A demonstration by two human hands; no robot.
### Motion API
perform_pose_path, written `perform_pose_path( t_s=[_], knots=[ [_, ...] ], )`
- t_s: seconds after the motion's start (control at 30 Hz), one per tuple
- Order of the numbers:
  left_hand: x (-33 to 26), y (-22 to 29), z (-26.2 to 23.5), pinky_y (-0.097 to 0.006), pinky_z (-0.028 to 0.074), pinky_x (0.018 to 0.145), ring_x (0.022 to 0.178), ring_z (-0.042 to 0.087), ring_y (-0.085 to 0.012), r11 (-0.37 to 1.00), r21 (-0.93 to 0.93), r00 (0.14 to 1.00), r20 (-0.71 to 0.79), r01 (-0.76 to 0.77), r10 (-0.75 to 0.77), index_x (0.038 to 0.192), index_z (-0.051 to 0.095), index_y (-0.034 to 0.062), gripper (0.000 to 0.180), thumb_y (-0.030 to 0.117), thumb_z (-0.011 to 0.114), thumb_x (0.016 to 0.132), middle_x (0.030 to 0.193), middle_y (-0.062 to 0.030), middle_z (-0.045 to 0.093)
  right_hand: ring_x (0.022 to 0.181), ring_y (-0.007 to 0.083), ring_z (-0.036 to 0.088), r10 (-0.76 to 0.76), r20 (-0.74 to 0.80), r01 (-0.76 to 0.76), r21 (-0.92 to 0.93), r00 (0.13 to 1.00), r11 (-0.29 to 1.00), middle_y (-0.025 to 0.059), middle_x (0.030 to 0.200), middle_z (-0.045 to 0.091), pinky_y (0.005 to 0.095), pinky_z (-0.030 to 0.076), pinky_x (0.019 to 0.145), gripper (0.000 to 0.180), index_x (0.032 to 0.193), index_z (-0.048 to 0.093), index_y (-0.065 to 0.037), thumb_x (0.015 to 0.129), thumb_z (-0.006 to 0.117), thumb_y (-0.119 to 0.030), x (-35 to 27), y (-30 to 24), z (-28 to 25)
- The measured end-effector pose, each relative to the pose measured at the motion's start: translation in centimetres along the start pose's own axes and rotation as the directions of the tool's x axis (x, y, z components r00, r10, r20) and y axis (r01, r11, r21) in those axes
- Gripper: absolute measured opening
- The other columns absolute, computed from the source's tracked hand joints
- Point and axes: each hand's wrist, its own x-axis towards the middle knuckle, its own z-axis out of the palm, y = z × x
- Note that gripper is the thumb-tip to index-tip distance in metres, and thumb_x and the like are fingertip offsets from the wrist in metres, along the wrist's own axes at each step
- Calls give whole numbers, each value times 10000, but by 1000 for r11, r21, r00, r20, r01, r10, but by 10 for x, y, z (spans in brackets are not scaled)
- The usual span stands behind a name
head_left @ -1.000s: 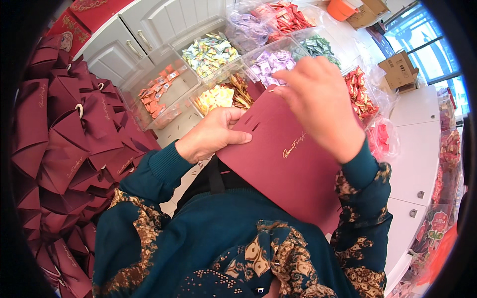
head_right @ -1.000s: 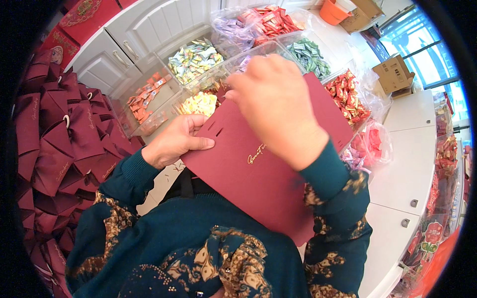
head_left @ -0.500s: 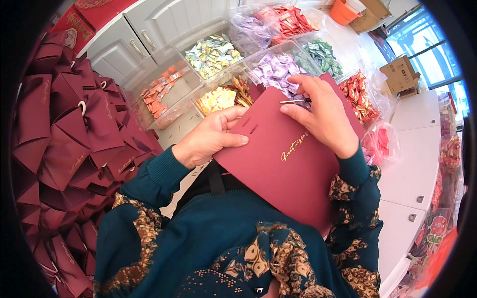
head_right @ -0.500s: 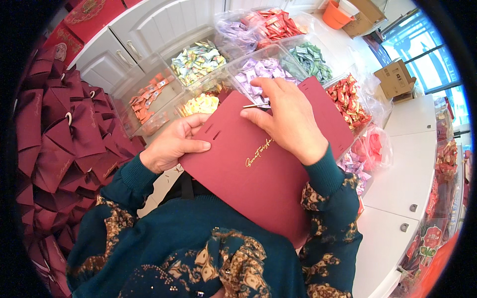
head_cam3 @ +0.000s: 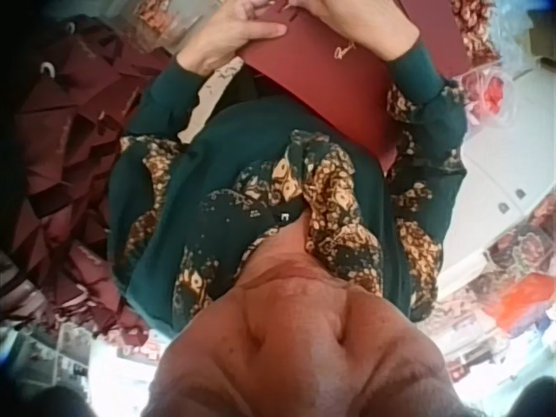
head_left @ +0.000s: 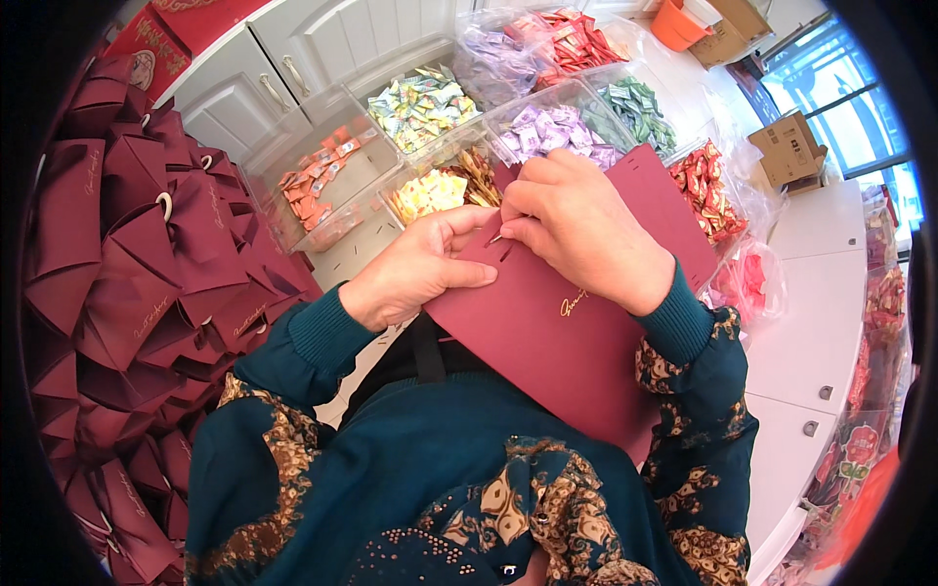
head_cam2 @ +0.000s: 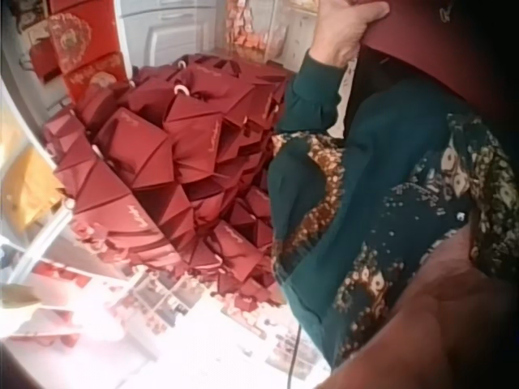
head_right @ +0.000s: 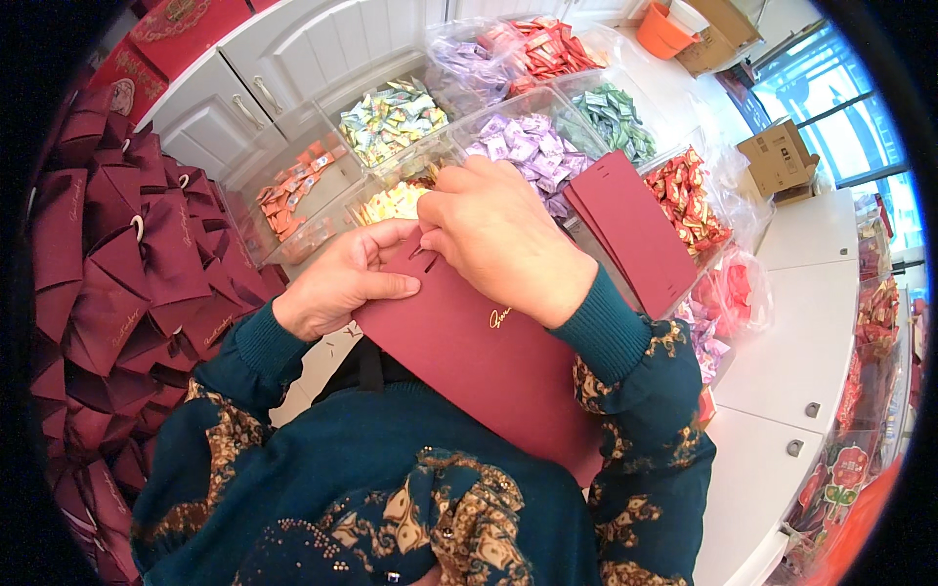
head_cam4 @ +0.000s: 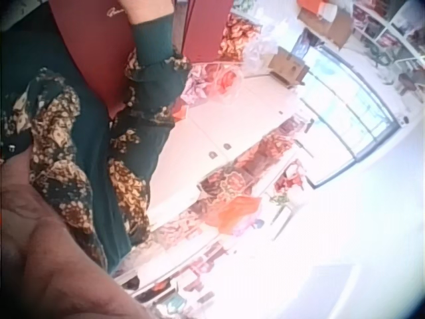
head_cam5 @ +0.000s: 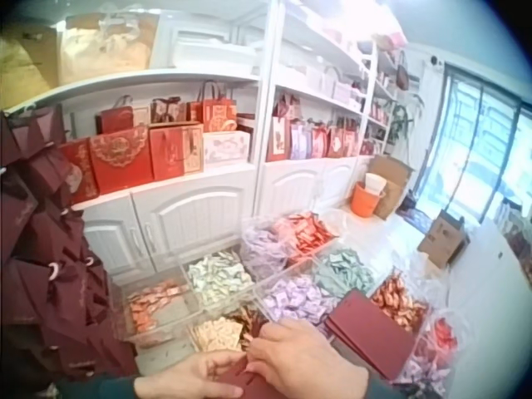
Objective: The person folds maroon paper sheets into bag shapes and secures them with small metal pins. They repeatedly pick up a sheet, fold it, insert a pin, and place the finished bag on a growing stack. The workspace contains bins of colorful wrapped candies and stacks of completed bags.
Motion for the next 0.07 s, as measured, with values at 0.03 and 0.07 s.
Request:
perform_pose_path(
  t_s=[0.03,0.07],
  knots=[
    [0,-1,-1,-317,500,984,1146,606,-172,1000,8,1000,-1,-14,14,1419,391,6,601,-52,620,867,1301,-110,582,817,297,543,-21,-10,21,-53,1000,998,72,796,563,406,438,740,66,766,634,-102,755,695,-123,2,-2,0],
    [0,-2,-1,-317,500,984,1146,606,-172,1000,6,1000,2,-13,13,1419,391,6,601,-52,620,867,1301,-110,582,823,291,544,-39,-18,37,-110,999,993,68,796,563,403,438,746,62,762,638,-108,747,696,-123,5,-4,1]
  ],
)
